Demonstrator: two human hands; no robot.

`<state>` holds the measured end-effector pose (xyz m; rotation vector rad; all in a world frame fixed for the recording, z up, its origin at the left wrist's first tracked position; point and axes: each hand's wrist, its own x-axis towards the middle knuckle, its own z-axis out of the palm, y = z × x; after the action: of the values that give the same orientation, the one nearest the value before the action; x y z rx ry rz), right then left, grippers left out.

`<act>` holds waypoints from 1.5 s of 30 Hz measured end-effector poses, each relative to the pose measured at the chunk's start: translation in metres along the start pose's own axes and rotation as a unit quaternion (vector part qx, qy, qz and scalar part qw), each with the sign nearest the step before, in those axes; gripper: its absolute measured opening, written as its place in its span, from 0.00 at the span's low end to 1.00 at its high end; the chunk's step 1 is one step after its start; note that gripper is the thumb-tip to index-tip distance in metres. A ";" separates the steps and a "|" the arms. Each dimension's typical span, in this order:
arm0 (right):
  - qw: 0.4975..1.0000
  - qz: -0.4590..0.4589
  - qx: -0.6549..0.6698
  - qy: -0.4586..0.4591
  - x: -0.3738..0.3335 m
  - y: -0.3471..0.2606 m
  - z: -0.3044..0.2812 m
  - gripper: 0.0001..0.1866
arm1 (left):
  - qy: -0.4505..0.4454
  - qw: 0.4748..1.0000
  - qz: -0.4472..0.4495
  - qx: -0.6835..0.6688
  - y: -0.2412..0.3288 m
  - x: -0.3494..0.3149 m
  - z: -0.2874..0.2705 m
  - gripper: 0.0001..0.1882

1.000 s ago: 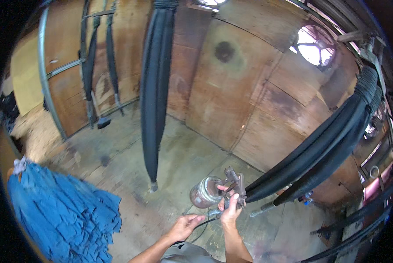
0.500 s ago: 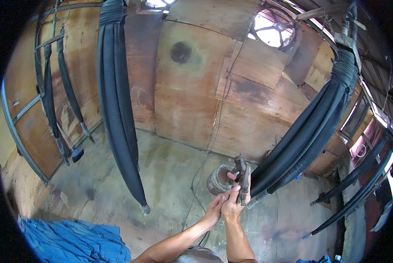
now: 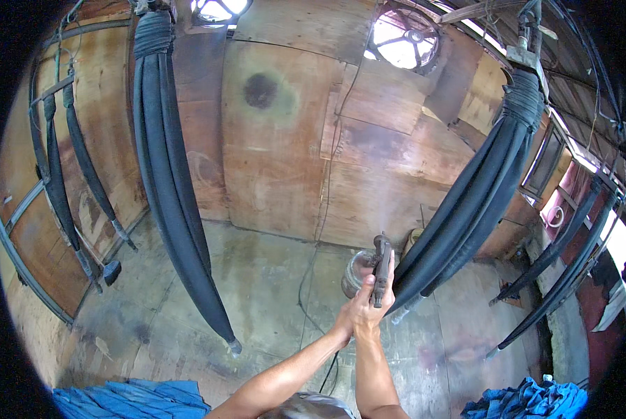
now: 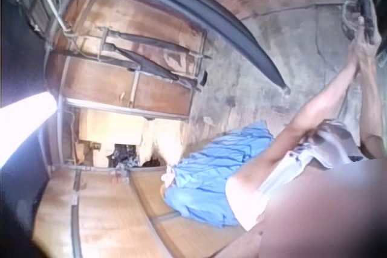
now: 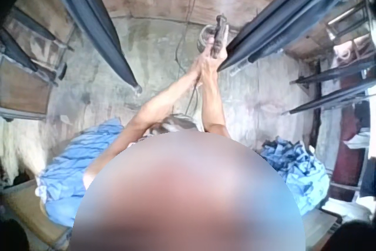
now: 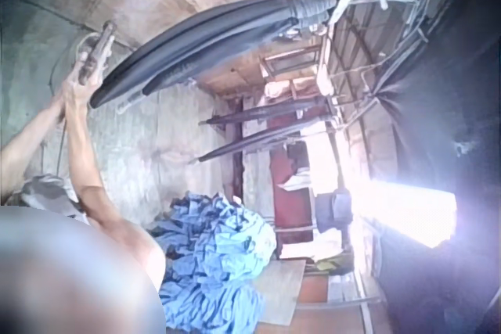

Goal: The person prepares a spray gun by mixing liquid from bottles into a container, then hangs a pair of blue pants on a hanging form and sprays them with dye. The person handles the spray gun and adjusts the garment during the process.

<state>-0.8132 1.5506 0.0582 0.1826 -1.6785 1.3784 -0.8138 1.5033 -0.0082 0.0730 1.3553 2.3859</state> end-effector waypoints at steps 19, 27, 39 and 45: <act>0.999 -0.028 -0.021 0.005 0.014 -0.029 0.013 0.30 | 0.103 0.986 0.071 0.110 -0.059 -0.098 -0.155 0.37; 0.999 0.012 0.035 -0.024 0.005 -0.038 -0.007 0.32 | 0.115 0.982 0.041 0.144 -0.094 -0.111 -0.166 0.33; 0.957 0.276 0.003 0.089 -0.005 -0.006 -0.242 0.25 | 0.043 0.928 0.304 0.213 -0.038 -0.008 0.014 0.14; 0.976 0.152 -0.099 0.120 0.081 0.066 -0.404 0.22 | 0.064 0.801 0.422 0.420 -0.046 0.101 0.164 0.49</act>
<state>-0.6780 1.9456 0.0467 -0.3563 -1.6704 1.3786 -0.8544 1.6939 0.0256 0.9506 2.7988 2.1147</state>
